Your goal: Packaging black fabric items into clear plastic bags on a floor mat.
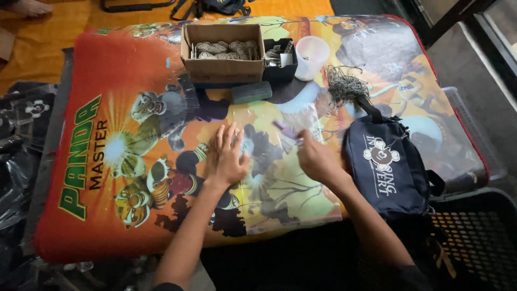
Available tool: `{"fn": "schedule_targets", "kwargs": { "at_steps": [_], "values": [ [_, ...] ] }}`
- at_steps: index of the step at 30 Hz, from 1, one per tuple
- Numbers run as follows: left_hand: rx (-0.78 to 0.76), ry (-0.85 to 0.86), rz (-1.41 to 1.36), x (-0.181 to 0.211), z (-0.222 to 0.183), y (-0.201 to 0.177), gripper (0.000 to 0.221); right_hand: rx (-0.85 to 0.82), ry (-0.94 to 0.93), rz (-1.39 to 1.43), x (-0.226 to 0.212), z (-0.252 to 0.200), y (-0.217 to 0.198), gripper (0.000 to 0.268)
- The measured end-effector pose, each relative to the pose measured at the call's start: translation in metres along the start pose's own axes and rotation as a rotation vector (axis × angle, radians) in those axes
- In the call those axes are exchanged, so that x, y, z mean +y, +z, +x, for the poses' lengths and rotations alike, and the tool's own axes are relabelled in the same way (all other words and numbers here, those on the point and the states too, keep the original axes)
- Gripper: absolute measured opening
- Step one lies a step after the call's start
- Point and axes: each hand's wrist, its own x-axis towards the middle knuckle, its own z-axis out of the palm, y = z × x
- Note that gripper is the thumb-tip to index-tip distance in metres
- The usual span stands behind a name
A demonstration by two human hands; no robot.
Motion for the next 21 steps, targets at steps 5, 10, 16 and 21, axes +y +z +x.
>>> {"fn": "schedule_targets", "kwargs": {
  "at_steps": [5, 10, 16, 21],
  "values": [
    [0.088, -0.022, -0.059, -0.015, -0.004, 0.022, 0.062, -0.275, -0.110, 0.128, -0.027, 0.055, 0.010, 0.029],
    [0.004, -0.074, -0.091, -0.016, -0.002, 0.018, 0.053, -0.271, -0.186, 0.247, -0.025, 0.112, 0.027, 0.024],
    [-0.053, -0.054, 0.006, -0.010, 0.002, 0.007, 0.059, -0.024, -0.173, 0.041, -0.039, 0.132, 0.024, 0.010],
    [-0.089, -0.055, -0.031, -0.004, 0.003, 0.002, 0.054, 0.010, -0.168, 0.146, -0.011, 0.137, 0.049, 0.014]
  ]
}}
